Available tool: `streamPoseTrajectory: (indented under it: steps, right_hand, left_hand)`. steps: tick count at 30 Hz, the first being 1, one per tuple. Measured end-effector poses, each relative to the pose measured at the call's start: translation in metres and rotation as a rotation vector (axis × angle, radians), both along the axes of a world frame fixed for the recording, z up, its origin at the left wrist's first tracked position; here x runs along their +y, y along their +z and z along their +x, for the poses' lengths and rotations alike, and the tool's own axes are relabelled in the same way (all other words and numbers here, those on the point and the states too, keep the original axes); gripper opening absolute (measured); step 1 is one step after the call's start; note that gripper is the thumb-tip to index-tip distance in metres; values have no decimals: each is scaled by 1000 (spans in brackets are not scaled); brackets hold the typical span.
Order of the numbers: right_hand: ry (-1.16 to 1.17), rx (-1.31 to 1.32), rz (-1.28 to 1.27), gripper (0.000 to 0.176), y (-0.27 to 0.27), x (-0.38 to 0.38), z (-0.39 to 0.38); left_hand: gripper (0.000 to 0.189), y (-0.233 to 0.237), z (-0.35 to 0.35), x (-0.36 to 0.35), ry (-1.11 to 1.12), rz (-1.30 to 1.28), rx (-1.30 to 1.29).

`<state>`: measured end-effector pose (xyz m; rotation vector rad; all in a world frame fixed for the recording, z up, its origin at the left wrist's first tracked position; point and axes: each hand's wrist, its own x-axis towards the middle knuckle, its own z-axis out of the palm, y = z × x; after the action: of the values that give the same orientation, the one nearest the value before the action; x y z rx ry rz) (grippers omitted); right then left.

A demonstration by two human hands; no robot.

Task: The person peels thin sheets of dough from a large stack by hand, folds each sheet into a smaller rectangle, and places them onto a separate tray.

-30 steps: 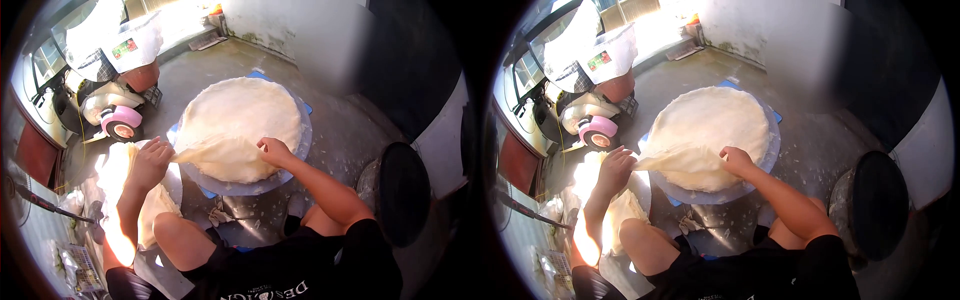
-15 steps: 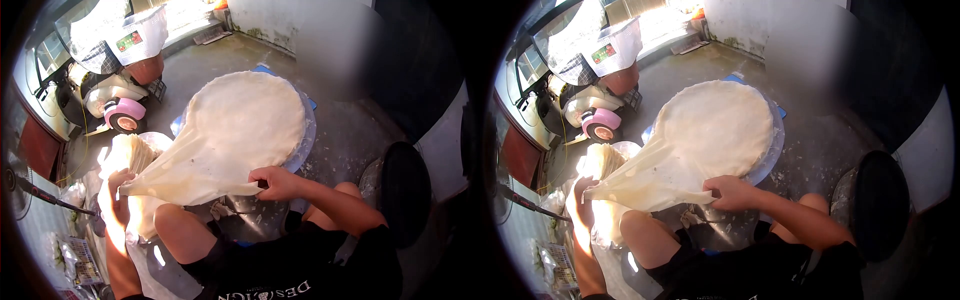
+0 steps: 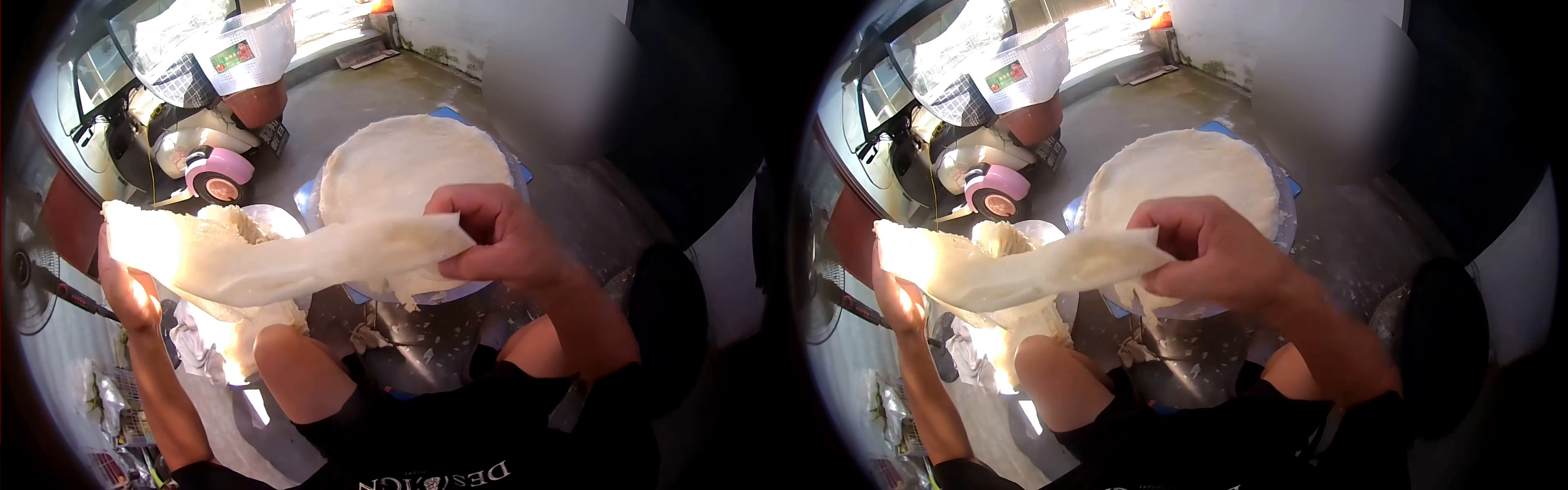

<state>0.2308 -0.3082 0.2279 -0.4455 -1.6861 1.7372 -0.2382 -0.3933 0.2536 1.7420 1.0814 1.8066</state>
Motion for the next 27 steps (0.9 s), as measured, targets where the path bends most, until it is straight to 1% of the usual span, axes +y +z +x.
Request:
streamPoseTrajectory:
  steps: [1, 2, 3, 4, 5, 6, 8, 9, 10, 11, 12, 13, 14, 15, 16, 17, 18, 20, 22, 23, 24, 25, 26, 27]
  right_hand:
    - [-15, 52, 30, 25, 7, 9, 5]
    - [-82, 103, -18, 30, 12, 16, 8]
    - [-147, 98, 38, 33, 18, 26, 14]
    - [-133, 104, 66, 31, 20, 41, 19]
    - [-146, 27, 107, 28, 23, 57, 28]
    - [-145, 25, 110, 28, 24, 69, 34]
    - [-295, -112, 49, 25, 25, 92, 43]
    - [-296, -120, 52, 25, 24, 105, 47]
    - [-373, -165, 33, 25, 20, 117, 51]
    - [-449, -211, 14, 25, 18, 131, 55]
    - [-449, -218, 19, 25, 17, 146, 59]
    - [-538, -247, 46, 25, 17, 161, 64]
    - [-628, -276, 72, 24, 22, 174, 69]
    - [-631, -278, 79, 24, 32, 185, 74]
    - [-665, -264, 143, 25, 41, 197, 79]
    - [-700, -251, 205, 25, 47, 205, 83]
    - [-704, -256, 207, 25, 53, 205, 84]
    - [-797, -128, 450, 24, 70, 205, 89]
    - [-849, -82, 500, 23, 66, 197, 94]
    - [-882, -91, 529, 21, 59, 195, 100]
    - [-916, -99, 556, 19, 48, 193, 106]
    - [-919, -99, 550, 19, 33, 189, 111]
    - [-917, -107, 511, 17, 11, 182, 116]
    - [-912, -117, 471, 17, -14, 176, 120]
  left_hand:
    - [46, 4, 0, 6, -55, -57, -85]
    - [47, 6, 2, 12, -111, -115, -172]
    - [49, 5, 6, 18, -64, -141, -164]
    - [48, 2, 12, 23, -98, -280, -394]
    - [46, -8, 6, 34, -316, -321, -295]
    - [44, -19, -1, 45, -534, -359, -192]
    - [42, -29, 31, 62, -235, -512, -243]
    - [42, -33, 51, 69, -136, -532, -147]
    - [42, -39, 45, 87, -202, -596, -50]
    - [40, -45, 49, 99, -174, -637, -11]
    - [37, -45, 56, 111, -146, -674, 31]
    - [37, -40, 64, 123, -149, -667, 26]
    - [35, -33, 73, 136, -87, -634, 83]
    - [32, -25, 77, 151, -26, -599, 140]
    - [28, -17, 73, 171, -27, -510, 160]
    - [30, -9, 69, 192, 26, -364, 198]
    - [29, 10, 78, 198, 86, -329, 168]
    - [27, 36, 86, 206, 167, -87, 218]
    - [25, 44, 95, 197, 252, 60, 272]
    - [25, 38, 99, 186, 290, 116, 293]
    - [26, 24, 99, 175, 239, 122, 300]
    - [31, 3, 107, 162, 99, 180, 248]
    - [32, -25, 105, 148, 185, 48, 290]
    - [31, -46, 116, 127, 247, 111, 459]
